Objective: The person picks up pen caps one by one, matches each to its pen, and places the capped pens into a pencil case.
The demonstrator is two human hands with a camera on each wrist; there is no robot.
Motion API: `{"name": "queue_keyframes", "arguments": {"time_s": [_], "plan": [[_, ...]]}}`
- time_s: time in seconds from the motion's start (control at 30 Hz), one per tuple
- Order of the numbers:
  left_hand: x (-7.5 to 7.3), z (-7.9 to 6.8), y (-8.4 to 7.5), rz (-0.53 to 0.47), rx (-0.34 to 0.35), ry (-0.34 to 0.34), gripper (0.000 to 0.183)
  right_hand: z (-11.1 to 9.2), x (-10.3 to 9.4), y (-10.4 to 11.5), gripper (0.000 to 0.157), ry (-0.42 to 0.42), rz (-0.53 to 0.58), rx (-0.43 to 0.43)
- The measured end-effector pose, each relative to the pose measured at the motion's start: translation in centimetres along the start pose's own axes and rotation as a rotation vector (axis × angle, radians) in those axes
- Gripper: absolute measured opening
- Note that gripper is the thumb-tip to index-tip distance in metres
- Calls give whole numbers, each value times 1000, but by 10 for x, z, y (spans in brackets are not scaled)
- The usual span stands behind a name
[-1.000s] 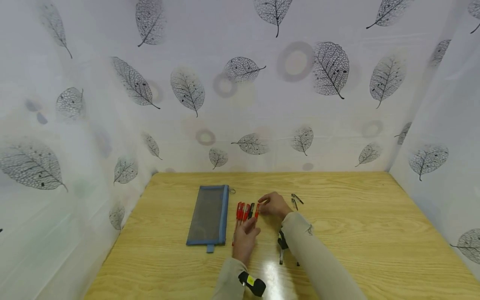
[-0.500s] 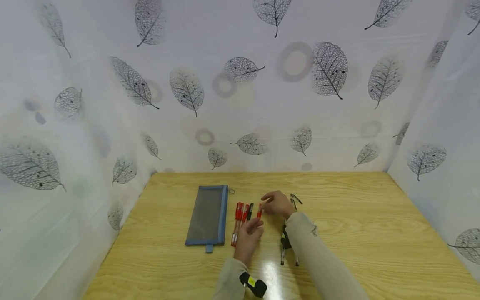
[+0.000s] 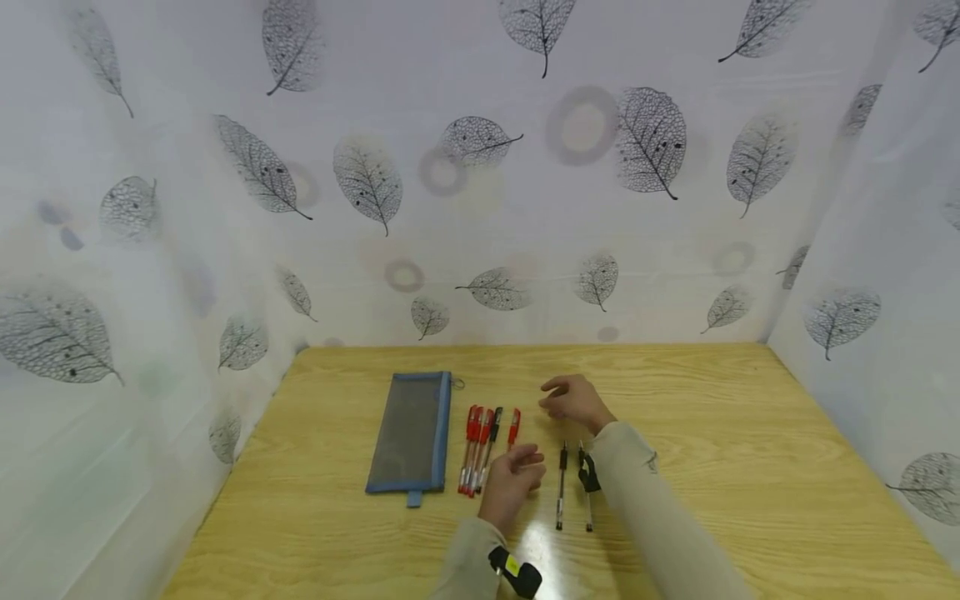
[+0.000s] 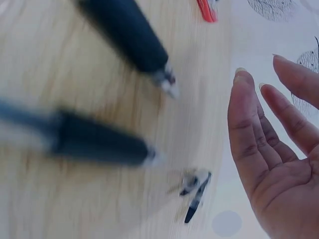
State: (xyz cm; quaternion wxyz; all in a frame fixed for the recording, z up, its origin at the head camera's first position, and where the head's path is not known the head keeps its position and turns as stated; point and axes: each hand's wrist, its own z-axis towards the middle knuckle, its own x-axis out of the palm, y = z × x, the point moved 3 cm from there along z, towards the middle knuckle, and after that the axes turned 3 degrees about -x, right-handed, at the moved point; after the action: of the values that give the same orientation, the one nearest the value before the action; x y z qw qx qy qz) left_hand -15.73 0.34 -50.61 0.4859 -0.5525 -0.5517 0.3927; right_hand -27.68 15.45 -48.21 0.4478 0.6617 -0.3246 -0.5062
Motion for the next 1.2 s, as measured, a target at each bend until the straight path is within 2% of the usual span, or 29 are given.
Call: {"name": "queue_keyframes", "arguments": {"time_s": [0.23,0.57,0.7,0.9,1.07,1.2], "plan": [[8,3,8,-28,-25,30,45,-6,-18,-10,38,-46,-20,1],[17,3,10,3,-57,-7,45,-17,-43,-23,37,-102,-23,-15],[19,2,10,35,-73,-44,42,-19,-52,-28,35,-134,-24,9],[21,2,10,72,-95,-91,39,-21,-56,-35,34,-149,-26,13],[22,4,11,114,-102,-110,39,-21,-56,-44,29,-168,-31,54],[23,8,14,197,-82,-138,36,-20,-55,-50,28,-179,-39,70]]}}
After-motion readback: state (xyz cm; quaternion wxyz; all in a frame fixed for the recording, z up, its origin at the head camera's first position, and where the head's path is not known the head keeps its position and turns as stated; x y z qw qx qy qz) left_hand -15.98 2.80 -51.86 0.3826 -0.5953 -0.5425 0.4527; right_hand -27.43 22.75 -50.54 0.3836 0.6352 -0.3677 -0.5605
